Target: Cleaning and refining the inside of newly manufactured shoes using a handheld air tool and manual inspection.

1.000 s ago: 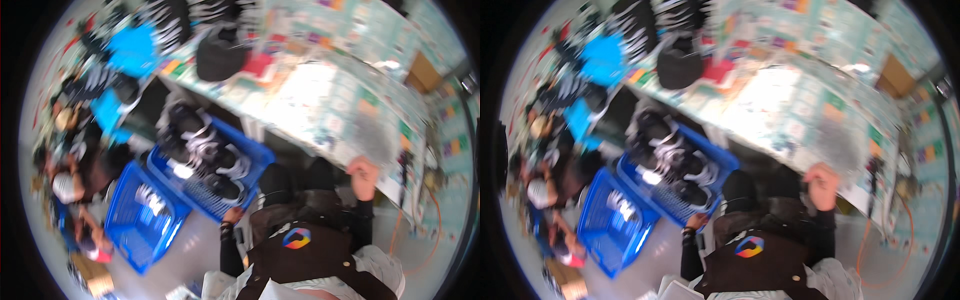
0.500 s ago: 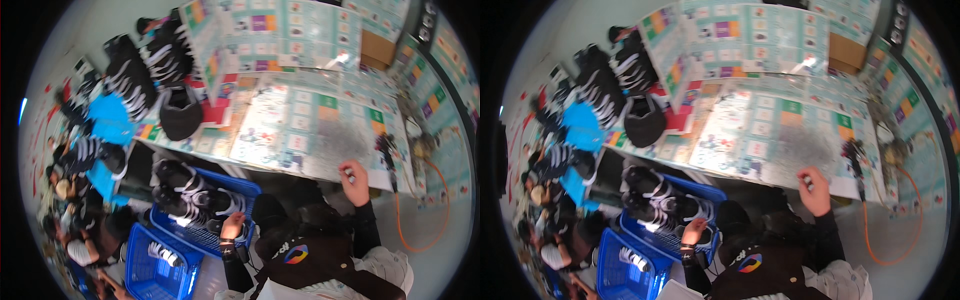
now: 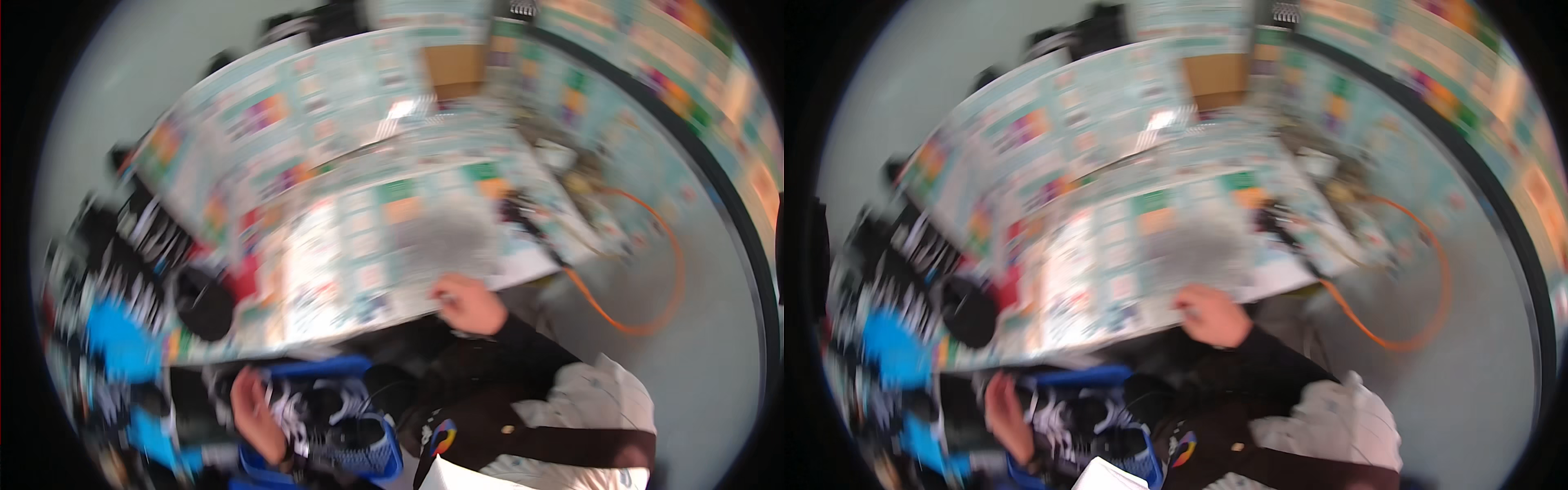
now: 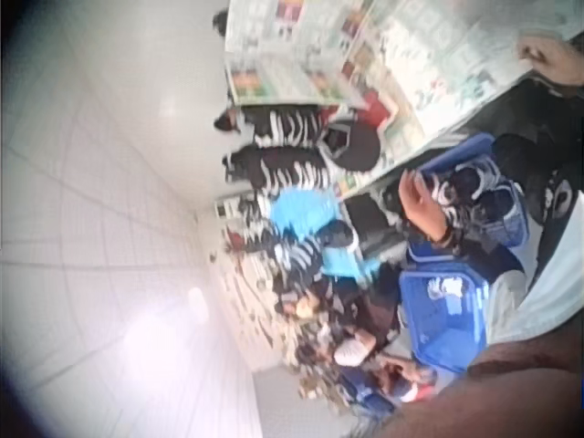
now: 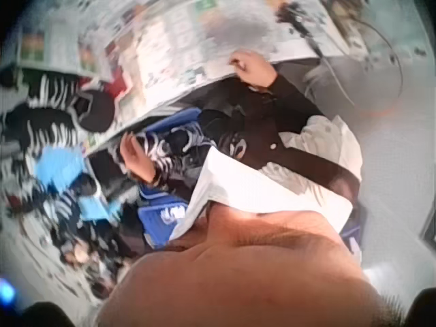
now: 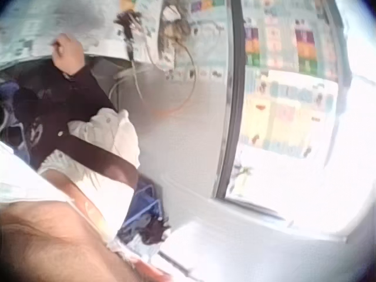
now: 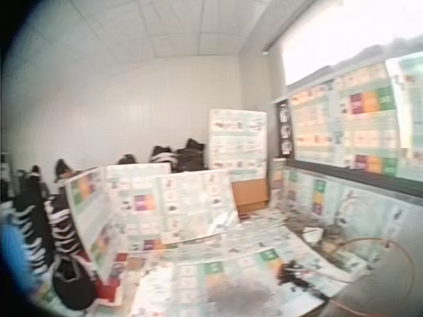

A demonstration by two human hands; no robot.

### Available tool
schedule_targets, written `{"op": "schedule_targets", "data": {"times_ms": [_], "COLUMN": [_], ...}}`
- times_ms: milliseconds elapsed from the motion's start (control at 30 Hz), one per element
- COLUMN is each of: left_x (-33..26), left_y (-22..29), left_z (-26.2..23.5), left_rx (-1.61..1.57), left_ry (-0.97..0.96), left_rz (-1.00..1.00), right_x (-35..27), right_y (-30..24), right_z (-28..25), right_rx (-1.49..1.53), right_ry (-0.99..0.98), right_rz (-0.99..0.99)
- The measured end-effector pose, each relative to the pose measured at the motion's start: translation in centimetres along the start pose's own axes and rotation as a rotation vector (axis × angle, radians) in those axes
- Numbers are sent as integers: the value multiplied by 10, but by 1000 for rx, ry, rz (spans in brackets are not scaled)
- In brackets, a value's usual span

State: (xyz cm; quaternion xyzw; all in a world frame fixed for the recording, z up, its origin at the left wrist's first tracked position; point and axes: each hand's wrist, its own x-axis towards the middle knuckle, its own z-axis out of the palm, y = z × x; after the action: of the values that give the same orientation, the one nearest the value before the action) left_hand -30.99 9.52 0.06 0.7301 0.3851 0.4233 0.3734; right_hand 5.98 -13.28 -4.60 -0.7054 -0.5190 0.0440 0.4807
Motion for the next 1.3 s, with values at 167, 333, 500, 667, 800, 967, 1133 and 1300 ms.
{"op": "schedule_targets", "data": {"times_ms": [167, 333, 500, 667, 800, 967, 1133, 1300], "left_x": [-46, -91, -132, -126, -57, 41, 147, 214], "left_y": [-3, -112, -175, -123, -63, 10, 14, -12], "left_z": [28, 33, 5, 10, 1, 1, -3, 21], "left_rx": [134, -127, -219, -387, 88, 522, 1110, 1413], "left_ry": [-92, -243, -124, 46, 15, 266, 345, 238], "left_rz": [74, -242, -442, -386, -179, 231, 593, 683], "right_x": [-4, -24, -11, -17, -23, -3, 5, -12], "right_y": [12, 46, 97, 146, 110, 80, 65, 78], "right_z": [-48, -128, -140, -144, -152, -129, -119, -130], "right_rx": [-168, -431, -721, -733, -656, -553, -428, -350], "right_ry": [130, 388, 419, 392, 361, 278, 233, 190], "right_rz": [6, 204, 438, 232, 151, 226, 74, 184]}}
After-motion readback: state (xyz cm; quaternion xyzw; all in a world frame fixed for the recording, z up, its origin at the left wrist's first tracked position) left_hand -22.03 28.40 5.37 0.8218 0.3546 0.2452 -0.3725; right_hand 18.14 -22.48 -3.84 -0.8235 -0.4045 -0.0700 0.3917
